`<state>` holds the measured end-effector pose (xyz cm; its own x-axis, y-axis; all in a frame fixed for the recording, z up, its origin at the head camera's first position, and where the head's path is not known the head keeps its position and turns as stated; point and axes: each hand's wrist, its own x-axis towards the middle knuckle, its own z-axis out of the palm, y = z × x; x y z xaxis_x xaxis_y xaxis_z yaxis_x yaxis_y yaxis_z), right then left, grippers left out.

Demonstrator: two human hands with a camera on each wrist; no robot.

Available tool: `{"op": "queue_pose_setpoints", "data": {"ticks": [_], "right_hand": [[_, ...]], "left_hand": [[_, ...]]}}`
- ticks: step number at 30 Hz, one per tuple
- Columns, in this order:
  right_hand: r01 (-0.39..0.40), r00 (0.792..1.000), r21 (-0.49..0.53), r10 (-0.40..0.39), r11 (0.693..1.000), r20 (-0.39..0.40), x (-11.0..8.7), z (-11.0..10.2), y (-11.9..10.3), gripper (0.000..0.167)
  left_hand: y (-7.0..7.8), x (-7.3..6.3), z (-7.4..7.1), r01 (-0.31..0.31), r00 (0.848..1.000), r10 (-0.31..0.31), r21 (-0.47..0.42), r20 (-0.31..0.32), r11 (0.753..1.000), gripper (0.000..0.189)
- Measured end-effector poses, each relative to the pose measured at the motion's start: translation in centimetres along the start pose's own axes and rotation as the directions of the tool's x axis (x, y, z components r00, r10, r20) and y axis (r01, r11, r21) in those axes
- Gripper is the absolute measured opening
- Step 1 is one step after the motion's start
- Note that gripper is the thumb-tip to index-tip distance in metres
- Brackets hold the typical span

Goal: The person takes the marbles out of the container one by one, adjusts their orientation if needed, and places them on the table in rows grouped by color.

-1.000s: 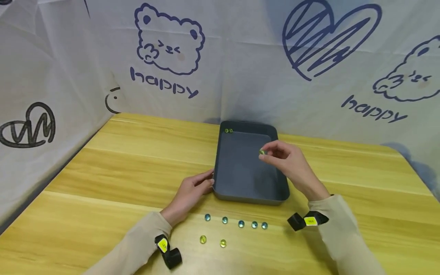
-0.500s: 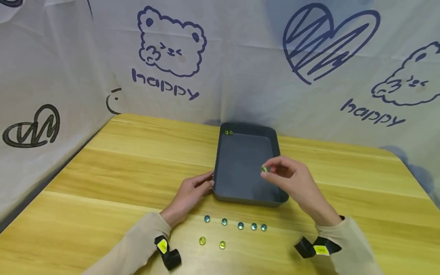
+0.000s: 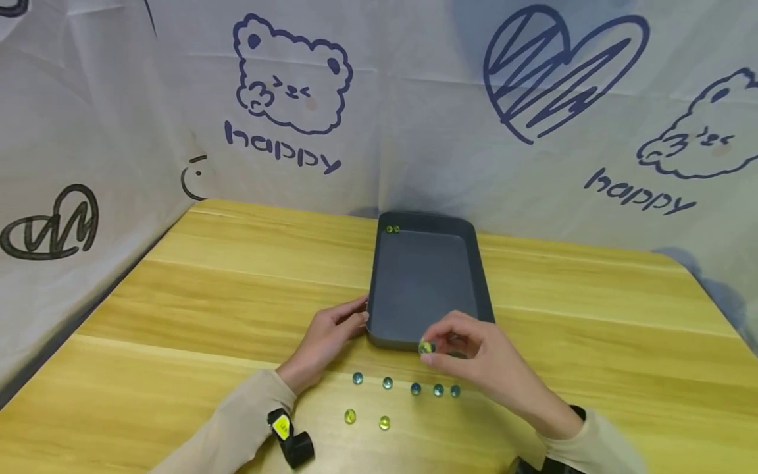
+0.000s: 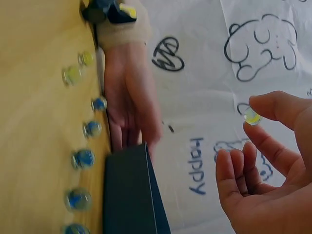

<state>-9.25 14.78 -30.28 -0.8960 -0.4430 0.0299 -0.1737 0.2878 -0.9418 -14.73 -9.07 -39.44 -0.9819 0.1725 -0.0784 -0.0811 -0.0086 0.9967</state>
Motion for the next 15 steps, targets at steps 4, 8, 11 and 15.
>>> {"op": "queue_pose_setpoints", "data": {"ticks": [4,8,11,15], "right_hand": [[0.027,0.998,0.008,-0.028,1.0,0.055,-0.5,0.8,0.0,0.019],[0.016,0.996,-0.011,-0.015,1.0,0.087,-1.0,1.4,0.0,0.02],[-0.029,0.995,-0.018,0.031,0.999,0.096,-1.4,1.7,0.1,0.021],[-0.052,0.996,-0.015,0.053,0.999,0.073,-2.1,2.1,0.7,0.021]], "left_hand": [[0.0,0.0,0.0,0.011,1.0,-0.011,0.011,-0.001,1.0,0.04],[0.0,0.1,0.1,0.007,1.0,-0.007,0.01,-0.005,1.0,0.041],[0.0,0.0,0.1,0.002,1.0,-0.002,0.011,-0.011,1.0,0.041],[-0.1,0.0,0.1,0.003,0.999,-0.002,0.016,-0.034,1.0,0.041]]}}
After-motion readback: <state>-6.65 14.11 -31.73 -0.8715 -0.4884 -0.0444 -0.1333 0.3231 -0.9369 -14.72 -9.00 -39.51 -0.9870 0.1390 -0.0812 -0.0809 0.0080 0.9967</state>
